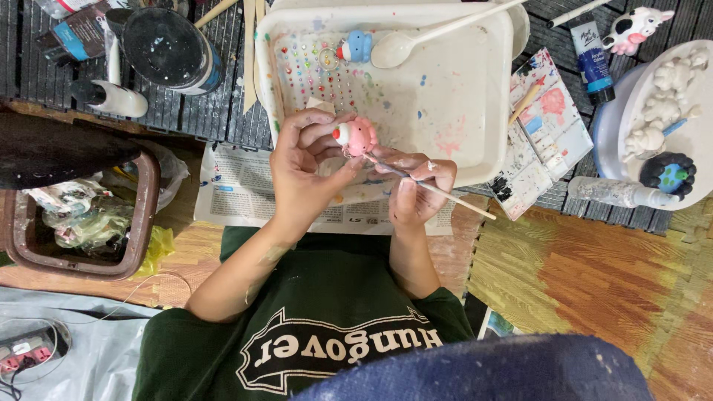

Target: The person paints a small pink figurine using a fine brush, repeatedly dipping the brush into a black paint container and applying paint to the figurine's surface. The person also wipes the brush on a paper towel and handles a small white cloth during the process.

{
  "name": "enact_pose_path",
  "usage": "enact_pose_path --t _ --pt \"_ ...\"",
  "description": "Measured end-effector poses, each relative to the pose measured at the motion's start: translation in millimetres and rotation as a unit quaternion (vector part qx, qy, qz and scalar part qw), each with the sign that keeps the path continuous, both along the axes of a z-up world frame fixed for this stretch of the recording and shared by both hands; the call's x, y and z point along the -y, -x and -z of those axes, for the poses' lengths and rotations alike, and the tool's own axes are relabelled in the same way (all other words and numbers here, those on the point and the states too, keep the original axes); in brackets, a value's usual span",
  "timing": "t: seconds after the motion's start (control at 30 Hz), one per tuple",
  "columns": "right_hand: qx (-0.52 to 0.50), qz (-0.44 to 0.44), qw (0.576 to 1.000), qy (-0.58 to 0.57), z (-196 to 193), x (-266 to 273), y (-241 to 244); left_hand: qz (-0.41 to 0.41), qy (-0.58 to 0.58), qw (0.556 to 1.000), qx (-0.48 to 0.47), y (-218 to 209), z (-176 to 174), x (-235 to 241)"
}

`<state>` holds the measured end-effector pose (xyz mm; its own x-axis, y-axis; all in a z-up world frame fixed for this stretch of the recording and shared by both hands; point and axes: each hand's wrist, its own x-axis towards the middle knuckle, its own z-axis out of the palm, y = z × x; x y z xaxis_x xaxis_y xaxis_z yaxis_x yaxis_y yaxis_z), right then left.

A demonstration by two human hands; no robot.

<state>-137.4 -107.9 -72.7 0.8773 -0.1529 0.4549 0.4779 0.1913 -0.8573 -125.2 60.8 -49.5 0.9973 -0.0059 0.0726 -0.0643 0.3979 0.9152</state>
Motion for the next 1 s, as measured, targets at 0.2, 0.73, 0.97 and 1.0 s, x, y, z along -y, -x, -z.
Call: enact_pose_path --t 0.2,0.73,0.97,1.0 --pt "-0.003 -0.003 1.000 0.009 -1.0 0.7 1.0 -0.002 0.001 1.000 -0.008 0.7 -1.1 0.2" --pt "0.005 -0.005 1.000 -0.017 -0.2 0.8 0.3 0.006 -0.007 1.000 0.001 -0.4 -2.7 -0.2" --pt "0.002 0.002 0.999 -0.034 -1.2 1.0 0.4 0.010 -0.008 1.000 0.005 -1.7 -3.9 0.4" --pt "0.004 0.013 0.999 -0.037 -1.0 1.3 -0.6 0.012 -0.007 1.000 0.008 -1.8 -4.3 0.4"
